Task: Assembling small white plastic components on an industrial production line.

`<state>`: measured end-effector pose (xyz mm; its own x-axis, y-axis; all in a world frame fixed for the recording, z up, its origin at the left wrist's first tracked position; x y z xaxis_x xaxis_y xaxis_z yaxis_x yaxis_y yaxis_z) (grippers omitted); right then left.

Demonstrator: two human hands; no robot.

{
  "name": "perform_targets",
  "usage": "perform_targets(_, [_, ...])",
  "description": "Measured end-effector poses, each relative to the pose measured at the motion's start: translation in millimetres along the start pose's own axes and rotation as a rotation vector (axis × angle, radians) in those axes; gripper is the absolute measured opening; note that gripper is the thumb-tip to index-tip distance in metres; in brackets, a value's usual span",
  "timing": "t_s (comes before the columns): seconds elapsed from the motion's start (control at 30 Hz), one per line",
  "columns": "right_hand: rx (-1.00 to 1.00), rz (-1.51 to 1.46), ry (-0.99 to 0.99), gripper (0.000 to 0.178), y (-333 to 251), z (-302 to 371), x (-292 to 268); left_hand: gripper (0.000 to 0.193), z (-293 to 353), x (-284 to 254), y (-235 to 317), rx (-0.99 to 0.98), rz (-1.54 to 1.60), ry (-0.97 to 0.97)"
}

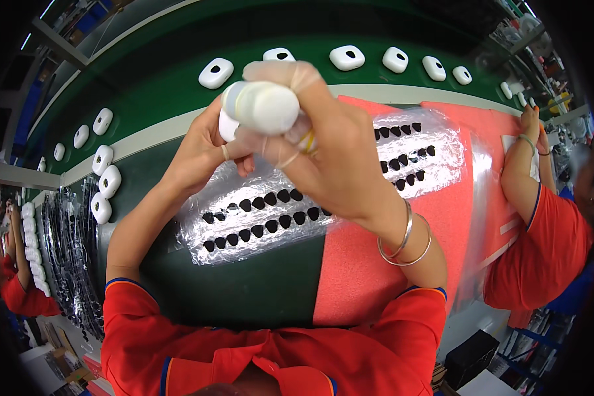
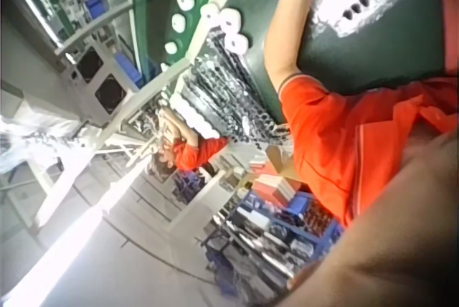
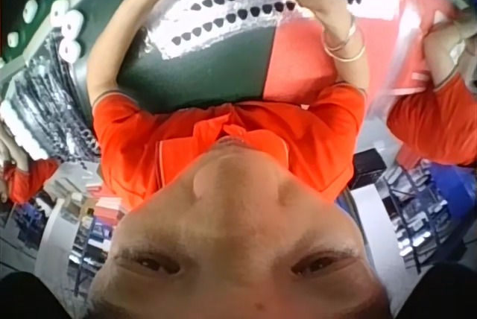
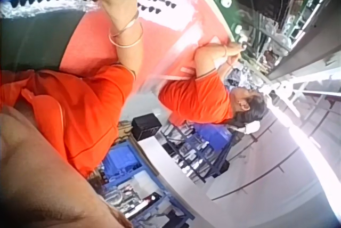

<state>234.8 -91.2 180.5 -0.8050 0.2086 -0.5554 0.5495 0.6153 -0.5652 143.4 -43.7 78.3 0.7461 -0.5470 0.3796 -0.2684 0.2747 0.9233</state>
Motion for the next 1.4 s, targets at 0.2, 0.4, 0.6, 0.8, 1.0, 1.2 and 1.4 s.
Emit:
perform_targets(0.2, [0.247, 0.058, -0.324, 0.035, 26.7, 8.6, 38.1, 0.043, -3.1, -8.4, -15.1, -0.043, 0.025, 0.0])
perform_targets(0.4, [0.434, 0.301, -0.324, 0.03, 70.6, 2.4, -4.3, 0.052, -26.0, -87.8, 27.0, 0.241, -0.743, 0.359])
perform_targets(0.6, [0.525, 0.625, -0.724, 0.034, 137.4, 30.0, 18.8, 0.056, -24.5, -197.4, 36.5, 0.262, -1.269, 0.681])
perform_targets(0.8, [0.371, 0.609, -0.742, 0.025, 127.7, 28.3, 16.0, 0.06, 6.8, -227.5, 83.3, 0.18, -1.582, 0.968])
perform_targets(1.0, [0.581, 0.285, -0.57, 0.032, 104.3, 15.6, 16.9, 0.07, 55.9, -335.9, 79.6, -0.402, -1.519, 1.105])
perform_targets(1.2, [0.556, 0.198, -0.452, 0.029, 77.1, 6.4, 22.0, 0.054, 18.0, -255.6, 91.6, 0.129, -1.409, 0.8])
perform_targets(1.4, [0.643, -0.02, -0.301, 0.03, 64.5, 15.4, 17.8, 0.051, -15.8, -61.2, 35.3, 0.264, -0.507, 0.203])
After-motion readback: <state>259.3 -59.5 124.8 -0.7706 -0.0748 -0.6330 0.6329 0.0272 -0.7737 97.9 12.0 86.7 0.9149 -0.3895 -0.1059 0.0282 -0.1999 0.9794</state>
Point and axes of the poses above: each hand's wrist, its own z-axis away from the middle knuckle, its own x-axis out of the palm, y = z × x, the point moved 10 cm from there along -z, towards the middle knuckle, and after that the axes turned 10 degrees about z, right-handed, at the moved point
